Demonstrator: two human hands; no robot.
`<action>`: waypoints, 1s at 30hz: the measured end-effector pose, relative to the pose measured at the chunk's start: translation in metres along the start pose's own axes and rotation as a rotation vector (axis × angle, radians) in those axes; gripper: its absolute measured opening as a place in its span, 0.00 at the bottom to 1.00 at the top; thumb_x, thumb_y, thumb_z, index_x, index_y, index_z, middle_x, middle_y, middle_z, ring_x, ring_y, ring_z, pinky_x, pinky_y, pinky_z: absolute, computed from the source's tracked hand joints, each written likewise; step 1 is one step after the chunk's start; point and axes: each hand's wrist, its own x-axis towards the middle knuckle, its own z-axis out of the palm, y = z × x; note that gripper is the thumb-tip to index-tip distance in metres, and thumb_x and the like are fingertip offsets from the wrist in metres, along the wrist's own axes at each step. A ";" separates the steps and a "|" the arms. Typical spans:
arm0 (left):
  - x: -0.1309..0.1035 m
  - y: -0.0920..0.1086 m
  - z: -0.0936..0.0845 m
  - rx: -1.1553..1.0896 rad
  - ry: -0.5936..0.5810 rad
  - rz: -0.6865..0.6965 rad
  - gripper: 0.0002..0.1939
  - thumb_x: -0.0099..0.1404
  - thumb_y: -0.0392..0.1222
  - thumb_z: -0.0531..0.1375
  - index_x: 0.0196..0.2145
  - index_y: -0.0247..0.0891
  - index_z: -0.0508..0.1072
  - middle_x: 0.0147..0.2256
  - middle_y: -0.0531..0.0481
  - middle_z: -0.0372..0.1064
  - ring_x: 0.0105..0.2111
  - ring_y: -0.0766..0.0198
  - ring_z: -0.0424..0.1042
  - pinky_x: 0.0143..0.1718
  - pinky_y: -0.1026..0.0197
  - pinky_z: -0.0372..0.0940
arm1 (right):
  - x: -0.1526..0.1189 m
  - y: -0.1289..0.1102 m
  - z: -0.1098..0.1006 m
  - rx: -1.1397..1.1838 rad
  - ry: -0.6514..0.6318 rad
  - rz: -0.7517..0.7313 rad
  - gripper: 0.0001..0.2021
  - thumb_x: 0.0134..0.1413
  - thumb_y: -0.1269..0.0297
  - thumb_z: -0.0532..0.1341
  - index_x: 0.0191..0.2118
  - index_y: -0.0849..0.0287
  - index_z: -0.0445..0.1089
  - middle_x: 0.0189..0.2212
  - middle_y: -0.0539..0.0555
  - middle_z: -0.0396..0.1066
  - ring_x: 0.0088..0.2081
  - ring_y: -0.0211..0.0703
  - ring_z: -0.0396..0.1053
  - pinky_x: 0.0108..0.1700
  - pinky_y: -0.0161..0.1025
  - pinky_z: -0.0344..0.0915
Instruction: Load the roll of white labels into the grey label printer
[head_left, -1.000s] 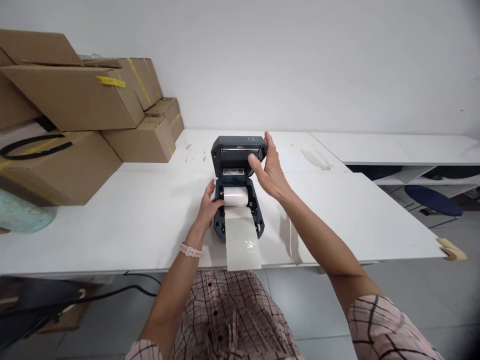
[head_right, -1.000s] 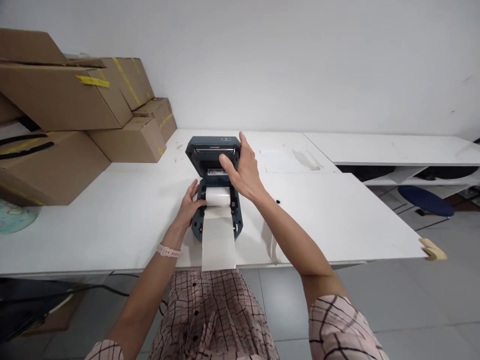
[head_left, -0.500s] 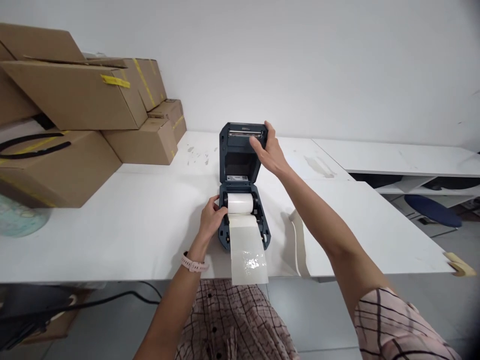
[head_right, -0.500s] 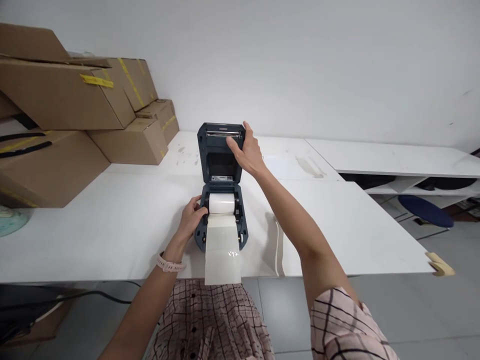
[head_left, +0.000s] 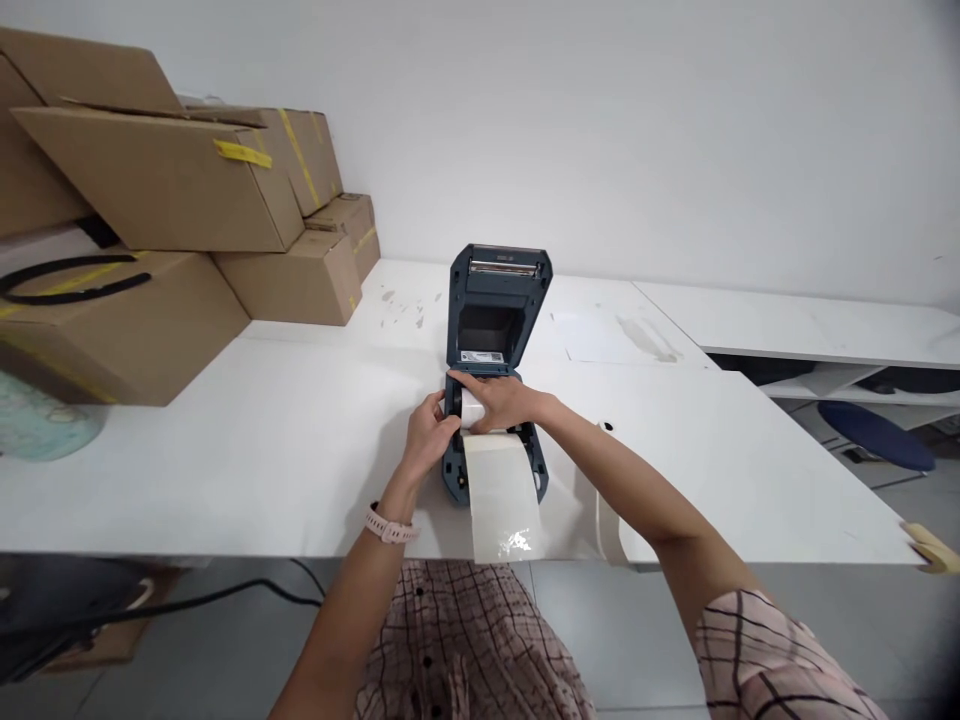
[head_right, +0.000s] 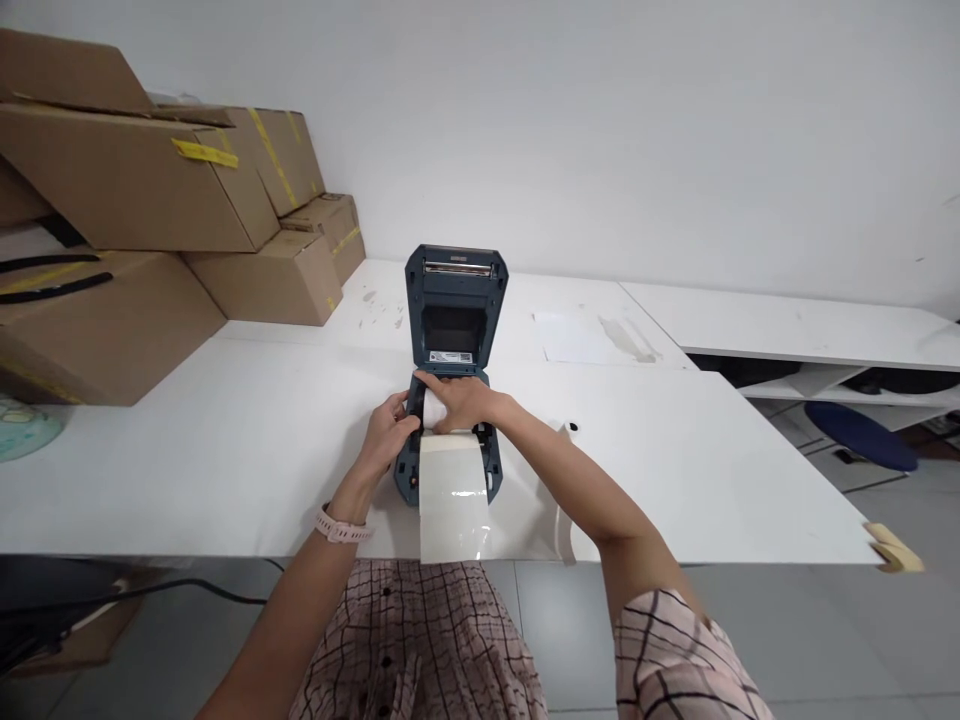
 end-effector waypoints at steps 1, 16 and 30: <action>0.000 0.000 0.000 0.007 0.005 0.001 0.31 0.53 0.36 0.60 0.57 0.31 0.74 0.27 0.54 0.66 0.27 0.64 0.64 0.28 0.62 0.56 | 0.002 0.002 -0.001 0.050 -0.011 -0.016 0.58 0.50 0.54 0.71 0.78 0.56 0.34 0.59 0.70 0.72 0.56 0.71 0.73 0.53 0.58 0.68; 0.001 -0.002 0.000 -0.033 0.010 -0.016 0.35 0.52 0.37 0.61 0.59 0.31 0.73 0.26 0.56 0.59 0.27 0.64 0.60 0.31 0.60 0.57 | -0.107 0.110 -0.018 0.728 0.529 0.027 0.50 0.49 0.59 0.72 0.75 0.47 0.48 0.72 0.62 0.53 0.72 0.61 0.54 0.62 0.53 0.68; 0.003 -0.007 -0.001 -0.054 0.000 0.000 0.36 0.52 0.38 0.60 0.60 0.31 0.72 0.25 0.58 0.56 0.26 0.66 0.58 0.28 0.62 0.55 | -0.128 0.164 0.060 1.098 0.569 0.177 0.49 0.50 0.58 0.71 0.74 0.47 0.49 0.70 0.62 0.62 0.69 0.56 0.63 0.69 0.57 0.61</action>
